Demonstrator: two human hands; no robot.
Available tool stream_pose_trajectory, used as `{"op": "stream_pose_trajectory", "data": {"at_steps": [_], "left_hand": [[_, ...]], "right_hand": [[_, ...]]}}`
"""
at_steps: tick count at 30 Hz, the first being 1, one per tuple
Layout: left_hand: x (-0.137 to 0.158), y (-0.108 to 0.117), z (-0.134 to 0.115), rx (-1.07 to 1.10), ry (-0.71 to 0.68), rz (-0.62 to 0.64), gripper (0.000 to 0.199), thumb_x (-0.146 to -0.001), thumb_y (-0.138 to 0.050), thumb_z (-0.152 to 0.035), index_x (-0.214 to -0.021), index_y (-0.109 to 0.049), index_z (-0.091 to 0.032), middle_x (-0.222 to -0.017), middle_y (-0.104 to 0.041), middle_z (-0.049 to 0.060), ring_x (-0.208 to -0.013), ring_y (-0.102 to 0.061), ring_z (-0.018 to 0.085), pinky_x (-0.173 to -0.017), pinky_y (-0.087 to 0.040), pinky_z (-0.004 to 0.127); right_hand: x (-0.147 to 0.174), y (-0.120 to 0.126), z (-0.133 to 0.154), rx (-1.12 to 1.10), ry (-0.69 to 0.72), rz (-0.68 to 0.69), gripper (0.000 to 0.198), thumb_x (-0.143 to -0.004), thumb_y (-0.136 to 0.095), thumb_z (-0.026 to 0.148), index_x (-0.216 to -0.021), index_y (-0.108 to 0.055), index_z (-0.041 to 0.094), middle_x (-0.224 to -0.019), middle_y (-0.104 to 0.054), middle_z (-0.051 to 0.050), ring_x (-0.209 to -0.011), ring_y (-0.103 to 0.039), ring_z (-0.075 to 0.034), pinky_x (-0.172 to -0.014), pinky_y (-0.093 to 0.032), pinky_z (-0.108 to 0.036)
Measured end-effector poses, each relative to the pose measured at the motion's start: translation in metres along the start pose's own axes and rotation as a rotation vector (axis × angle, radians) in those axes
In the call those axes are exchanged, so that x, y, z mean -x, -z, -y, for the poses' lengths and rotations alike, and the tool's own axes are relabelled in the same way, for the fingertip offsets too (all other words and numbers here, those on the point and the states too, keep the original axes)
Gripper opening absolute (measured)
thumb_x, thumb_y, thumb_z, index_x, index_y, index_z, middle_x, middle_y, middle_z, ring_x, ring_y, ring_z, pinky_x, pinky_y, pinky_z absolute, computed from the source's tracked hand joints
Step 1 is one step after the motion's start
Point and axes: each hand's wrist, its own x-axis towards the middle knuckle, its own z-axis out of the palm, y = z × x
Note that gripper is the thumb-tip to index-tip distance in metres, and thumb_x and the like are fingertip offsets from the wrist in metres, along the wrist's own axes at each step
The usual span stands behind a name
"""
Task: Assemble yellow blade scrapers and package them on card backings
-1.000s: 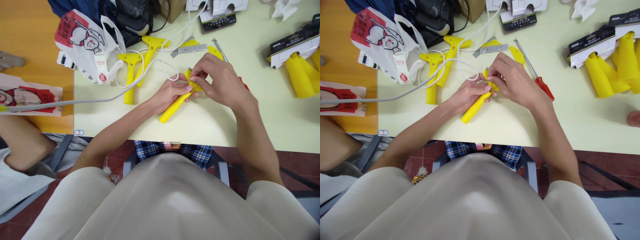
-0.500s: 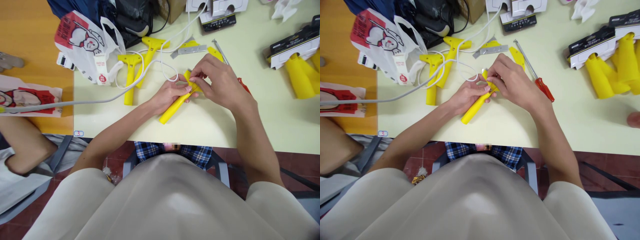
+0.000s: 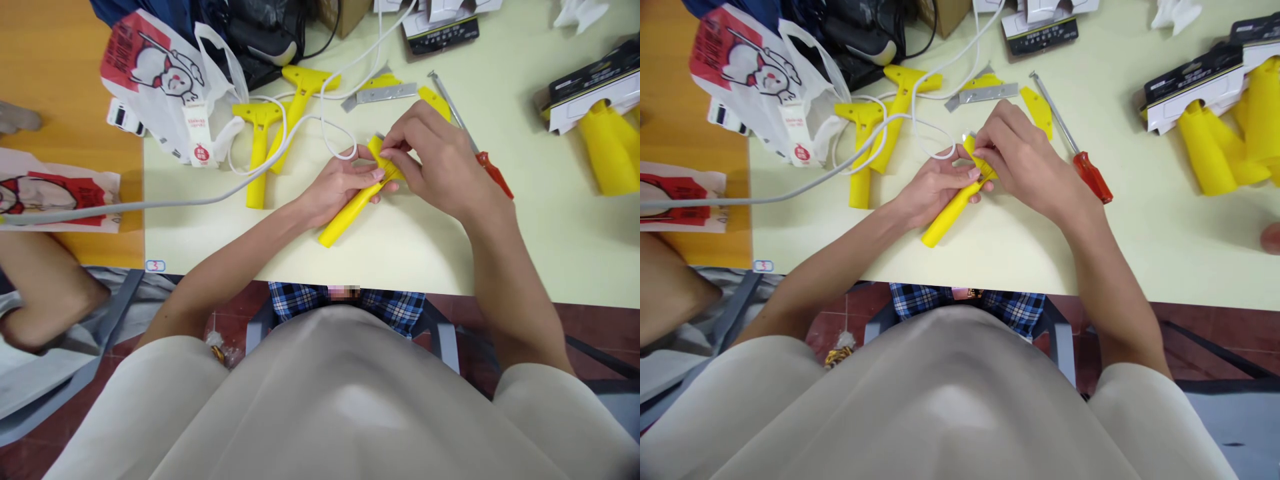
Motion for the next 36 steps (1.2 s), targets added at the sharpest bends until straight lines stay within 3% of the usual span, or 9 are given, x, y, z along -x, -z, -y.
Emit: {"op": "stream_pose_trajectory", "data": {"at_steps": [7, 12, 17, 23, 27, 32, 36], "left_hand": [[0.0, 0.001, 0.001, 0.033, -0.043, 0.034, 0.03, -0.1, -0.086, -0.012, -0.105, -0.058, -0.022, -0.104, -0.079, 0.0, -0.102, -0.087, 0.018, -0.078, -0.059, 0.026], [-0.001, 0.001, 0.001, 0.02, -0.017, -0.004, 0.034, -0.099, -0.09, -0.014, -0.106, -0.057, -0.023, -0.103, -0.08, 0.0, -0.112, -0.089, 0.023, -0.084, -0.062, 0.028], [-0.002, 0.001, 0.0, 0.011, 0.008, -0.022, 0.037, -0.097, -0.094, -0.017, -0.107, -0.059, -0.022, -0.103, -0.08, 0.0, -0.116, -0.089, 0.025, -0.09, -0.066, 0.03], [-0.001, 0.002, 0.001, 0.052, 0.004, 0.011, 0.039, -0.095, -0.096, -0.015, -0.108, -0.059, -0.022, -0.106, -0.082, 0.002, -0.114, -0.09, 0.024, -0.087, -0.065, 0.03], [-0.001, 0.003, 0.001, 0.073, 0.013, 0.014, 0.039, -0.096, -0.095, -0.014, -0.108, -0.058, -0.022, -0.108, -0.084, 0.002, -0.112, -0.09, 0.023, -0.084, -0.064, 0.028], [-0.002, 0.002, 0.001, 0.088, 0.035, -0.025, 0.042, -0.095, -0.098, -0.018, -0.108, -0.058, -0.023, -0.105, -0.083, 0.002, -0.119, -0.09, 0.026, -0.09, -0.066, 0.031], [-0.003, 0.003, 0.003, 0.063, 0.008, -0.003, 0.045, -0.092, -0.1, -0.019, -0.107, -0.057, -0.023, -0.105, -0.083, 0.003, -0.117, -0.09, 0.026, -0.087, -0.064, 0.031]], "right_hand": [[0.0, -0.001, -0.004, -0.031, 0.011, -0.009, 0.035, -0.114, -0.049, 0.063, -0.113, -0.072, 0.037, -0.138, -0.073, -0.006, -0.126, -0.071, -0.03, -0.12, -0.061, -0.063], [-0.001, -0.003, -0.006, -0.004, 0.018, -0.023, 0.04, -0.117, -0.044, 0.064, -0.11, -0.07, 0.034, -0.135, -0.071, -0.007, -0.126, -0.07, -0.028, -0.118, -0.062, -0.057], [-0.003, -0.011, -0.005, -0.023, -0.003, -0.045, 0.041, -0.115, -0.042, 0.062, -0.11, -0.067, 0.031, -0.139, -0.069, -0.01, -0.124, -0.068, -0.031, -0.117, -0.06, -0.062], [-0.003, -0.004, -0.002, -0.036, -0.047, 0.001, 0.032, -0.114, -0.05, 0.062, -0.11, -0.066, 0.034, -0.135, -0.069, -0.005, -0.113, -0.069, -0.025, -0.113, -0.063, -0.055], [-0.005, -0.006, -0.007, -0.103, -0.049, -0.049, 0.03, -0.106, -0.061, 0.063, -0.102, -0.069, 0.034, -0.122, -0.073, -0.005, -0.101, -0.068, -0.025, -0.104, -0.066, -0.056], [-0.008, -0.014, -0.012, -0.124, -0.017, -0.067, 0.023, -0.104, -0.057, 0.053, -0.1, -0.065, 0.031, -0.119, -0.072, -0.007, -0.1, -0.068, -0.025, -0.102, -0.065, -0.056], [-0.009, -0.017, -0.017, -0.14, -0.004, -0.083, 0.024, -0.104, -0.059, 0.052, -0.1, -0.063, 0.029, -0.115, -0.072, -0.008, -0.099, -0.067, -0.025, -0.097, -0.064, -0.052]]}}
